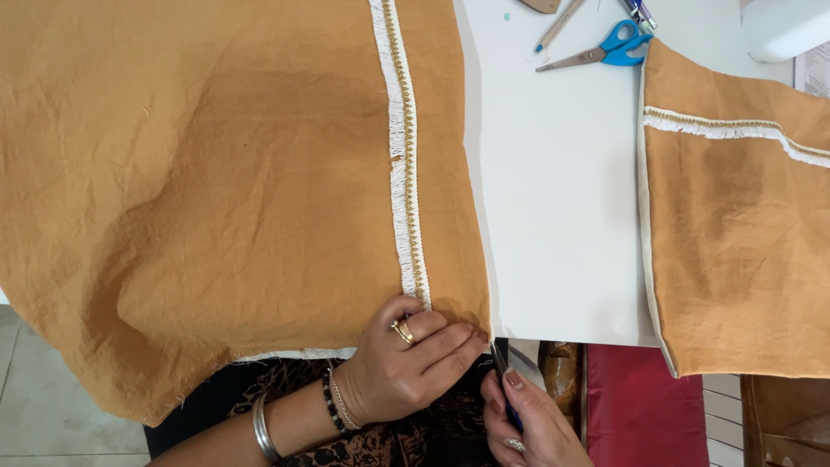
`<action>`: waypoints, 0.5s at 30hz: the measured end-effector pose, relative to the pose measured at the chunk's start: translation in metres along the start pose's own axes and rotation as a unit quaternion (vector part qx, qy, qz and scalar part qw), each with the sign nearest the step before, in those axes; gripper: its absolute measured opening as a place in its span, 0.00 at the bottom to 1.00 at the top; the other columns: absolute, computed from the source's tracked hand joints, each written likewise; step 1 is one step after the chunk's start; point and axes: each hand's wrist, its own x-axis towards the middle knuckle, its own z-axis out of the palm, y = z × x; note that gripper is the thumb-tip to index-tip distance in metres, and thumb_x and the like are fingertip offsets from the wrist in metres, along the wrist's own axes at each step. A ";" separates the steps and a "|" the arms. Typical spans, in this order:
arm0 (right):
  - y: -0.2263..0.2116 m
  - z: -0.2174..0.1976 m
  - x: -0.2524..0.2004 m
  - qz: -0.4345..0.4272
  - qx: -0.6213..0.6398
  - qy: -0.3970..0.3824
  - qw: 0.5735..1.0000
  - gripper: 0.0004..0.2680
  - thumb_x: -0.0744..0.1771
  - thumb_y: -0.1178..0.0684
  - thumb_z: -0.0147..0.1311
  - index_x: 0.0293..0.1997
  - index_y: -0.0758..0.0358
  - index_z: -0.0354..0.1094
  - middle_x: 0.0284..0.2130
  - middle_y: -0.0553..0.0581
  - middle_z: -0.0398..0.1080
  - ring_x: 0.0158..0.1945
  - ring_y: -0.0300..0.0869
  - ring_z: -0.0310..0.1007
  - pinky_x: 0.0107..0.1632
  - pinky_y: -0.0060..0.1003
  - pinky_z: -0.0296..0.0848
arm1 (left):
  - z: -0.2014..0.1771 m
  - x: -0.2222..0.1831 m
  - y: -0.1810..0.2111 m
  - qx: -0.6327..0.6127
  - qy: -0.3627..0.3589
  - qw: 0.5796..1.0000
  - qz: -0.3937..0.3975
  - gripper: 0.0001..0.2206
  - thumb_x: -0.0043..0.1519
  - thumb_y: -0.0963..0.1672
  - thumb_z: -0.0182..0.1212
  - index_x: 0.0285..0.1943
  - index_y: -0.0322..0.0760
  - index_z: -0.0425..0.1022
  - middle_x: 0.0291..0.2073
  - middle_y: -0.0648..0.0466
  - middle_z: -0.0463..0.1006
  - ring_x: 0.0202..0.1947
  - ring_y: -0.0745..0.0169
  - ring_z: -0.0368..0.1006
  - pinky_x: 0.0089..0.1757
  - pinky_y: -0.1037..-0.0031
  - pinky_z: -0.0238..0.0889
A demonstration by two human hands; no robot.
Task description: Trimming loose threads from the decorative trim of a brown pillowcase using a small tool
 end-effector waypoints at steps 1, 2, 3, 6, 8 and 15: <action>0.002 -0.001 0.001 -0.008 0.005 0.000 1.000 0.20 0.70 0.33 0.41 0.31 0.62 0.54 0.12 0.54 0.43 0.10 0.40 0.38 0.13 0.34 0.37 | 0.000 0.000 0.000 -0.003 0.003 1.000 0.001 0.08 0.69 0.38 0.54 0.43 0.34 0.81 0.41 0.53 0.81 0.36 0.62 0.72 0.39 0.66 0.62; 0.004 -0.001 0.002 -0.016 0.010 0.000 1.000 0.20 0.70 0.32 0.42 0.31 0.62 0.54 0.12 0.53 0.43 0.10 0.39 0.37 0.13 0.34 0.37 | 0.000 0.000 0.000 -0.005 0.006 1.000 0.002 0.08 0.69 0.38 0.54 0.43 0.34 0.81 0.41 0.53 0.80 0.36 0.62 0.72 0.38 0.66 0.62; 0.002 0.001 0.002 -0.016 0.009 0.000 1.000 0.20 0.70 0.32 0.42 0.31 0.62 0.54 0.12 0.53 0.43 0.10 0.39 0.37 0.13 0.34 0.37 | 0.000 0.000 0.000 -0.005 0.006 1.000 0.002 0.08 0.69 0.38 0.54 0.43 0.34 0.81 0.41 0.53 0.80 0.36 0.62 0.72 0.38 0.66 0.62; -0.004 0.008 0.000 -0.003 0.008 0.020 1.000 0.21 0.69 0.32 0.42 0.30 0.62 0.55 0.13 0.53 0.43 0.10 0.38 0.37 0.13 0.33 0.37 | 0.000 -0.001 0.000 0.000 -0.001 1.000 0.004 0.09 0.69 0.38 0.52 0.44 0.34 0.81 0.41 0.54 0.80 0.36 0.62 0.72 0.39 0.66 0.63; -0.006 0.011 0.000 -0.004 -0.007 0.031 0.999 0.20 0.70 0.33 0.43 0.30 0.62 0.55 0.14 0.54 0.45 0.10 0.39 0.39 0.12 0.33 0.37 | 0.000 -0.001 0.000 0.016 -0.003 1.000 0.012 0.08 0.69 0.38 0.54 0.45 0.34 0.81 0.41 0.54 0.80 0.37 0.63 0.72 0.40 0.66 0.64; -0.011 0.017 -0.002 -0.012 0.003 0.031 0.999 0.19 0.71 0.37 0.44 0.29 0.62 0.53 0.14 0.53 0.44 0.11 0.38 0.38 0.11 0.33 0.38 | -0.002 -0.001 0.001 0.030 -0.012 0.999 0.034 0.07 0.68 0.37 0.58 0.45 0.34 0.83 0.42 0.52 0.81 0.38 0.62 0.72 0.41 0.65 0.67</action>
